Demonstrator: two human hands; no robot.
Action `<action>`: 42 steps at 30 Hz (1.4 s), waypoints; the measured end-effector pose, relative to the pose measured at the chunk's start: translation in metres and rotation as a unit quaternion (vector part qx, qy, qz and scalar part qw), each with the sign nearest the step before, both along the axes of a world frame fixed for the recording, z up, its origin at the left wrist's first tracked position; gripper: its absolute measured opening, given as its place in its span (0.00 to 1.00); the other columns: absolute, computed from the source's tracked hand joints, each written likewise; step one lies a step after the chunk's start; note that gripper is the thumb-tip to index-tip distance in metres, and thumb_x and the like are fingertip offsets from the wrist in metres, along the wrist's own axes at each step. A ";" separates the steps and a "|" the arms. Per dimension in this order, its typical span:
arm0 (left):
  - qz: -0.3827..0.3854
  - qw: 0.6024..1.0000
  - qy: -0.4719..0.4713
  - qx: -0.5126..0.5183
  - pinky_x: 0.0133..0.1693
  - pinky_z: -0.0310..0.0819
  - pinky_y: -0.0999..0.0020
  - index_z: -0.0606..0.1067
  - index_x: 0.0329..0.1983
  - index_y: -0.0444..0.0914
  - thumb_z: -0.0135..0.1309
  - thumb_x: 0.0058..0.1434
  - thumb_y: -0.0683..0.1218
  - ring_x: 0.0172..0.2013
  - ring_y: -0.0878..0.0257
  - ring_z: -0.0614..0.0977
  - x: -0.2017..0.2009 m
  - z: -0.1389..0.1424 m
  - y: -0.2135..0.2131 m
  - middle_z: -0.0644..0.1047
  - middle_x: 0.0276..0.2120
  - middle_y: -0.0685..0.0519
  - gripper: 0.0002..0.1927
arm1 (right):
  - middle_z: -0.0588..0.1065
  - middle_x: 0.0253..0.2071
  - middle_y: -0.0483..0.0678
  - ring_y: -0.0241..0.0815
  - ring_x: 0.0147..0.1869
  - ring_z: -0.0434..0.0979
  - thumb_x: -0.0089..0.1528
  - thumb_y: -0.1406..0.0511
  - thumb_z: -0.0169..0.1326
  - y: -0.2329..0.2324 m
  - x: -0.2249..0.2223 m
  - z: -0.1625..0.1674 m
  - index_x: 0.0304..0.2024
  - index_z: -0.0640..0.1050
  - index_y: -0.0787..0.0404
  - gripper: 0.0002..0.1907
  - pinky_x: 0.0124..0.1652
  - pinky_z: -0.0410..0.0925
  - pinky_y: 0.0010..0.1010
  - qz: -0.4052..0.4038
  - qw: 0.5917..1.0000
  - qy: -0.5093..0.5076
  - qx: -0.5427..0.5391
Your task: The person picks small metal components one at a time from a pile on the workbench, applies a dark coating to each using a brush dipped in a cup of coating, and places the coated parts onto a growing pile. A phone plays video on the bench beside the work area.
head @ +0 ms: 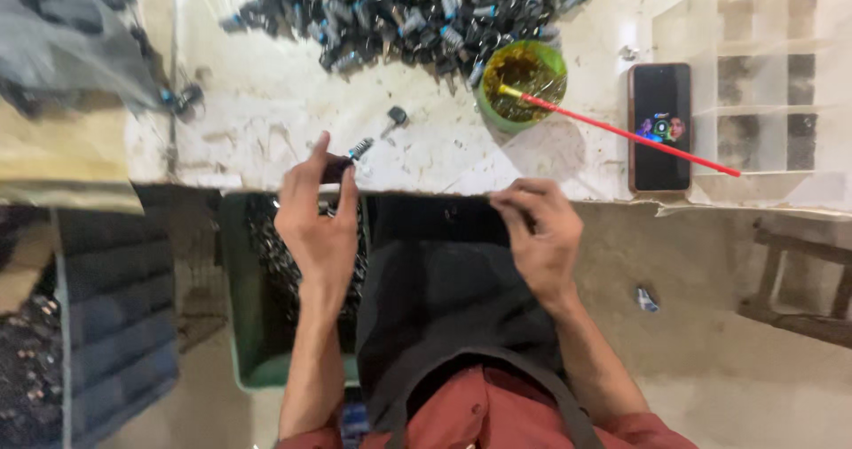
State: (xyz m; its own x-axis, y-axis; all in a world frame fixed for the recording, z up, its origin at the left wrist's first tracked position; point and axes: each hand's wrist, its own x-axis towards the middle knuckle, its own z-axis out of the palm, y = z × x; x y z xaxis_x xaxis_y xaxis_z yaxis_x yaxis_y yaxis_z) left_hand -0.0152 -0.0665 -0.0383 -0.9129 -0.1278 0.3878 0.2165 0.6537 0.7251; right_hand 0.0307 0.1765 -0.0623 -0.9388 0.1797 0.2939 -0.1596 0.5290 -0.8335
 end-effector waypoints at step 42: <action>-0.174 0.959 -0.108 0.198 0.32 0.73 0.66 0.76 0.37 0.34 0.62 0.60 0.40 0.29 0.60 0.78 0.042 -0.009 0.087 0.75 0.29 0.50 0.06 | 0.80 0.46 0.49 0.32 0.39 0.79 0.65 0.75 0.62 0.003 0.026 0.012 0.43 0.80 0.65 0.06 0.36 0.71 0.20 0.048 0.989 0.138 0.000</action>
State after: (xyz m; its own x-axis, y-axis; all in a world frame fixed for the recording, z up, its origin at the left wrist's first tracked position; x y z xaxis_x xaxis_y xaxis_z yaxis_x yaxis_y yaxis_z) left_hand 0.0264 0.0208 -0.0471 -0.9804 0.1013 0.1688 0.1884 0.2334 0.9540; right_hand 0.0566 0.1792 -0.0503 -0.8357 0.0938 0.5412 -0.4300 0.5014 -0.7508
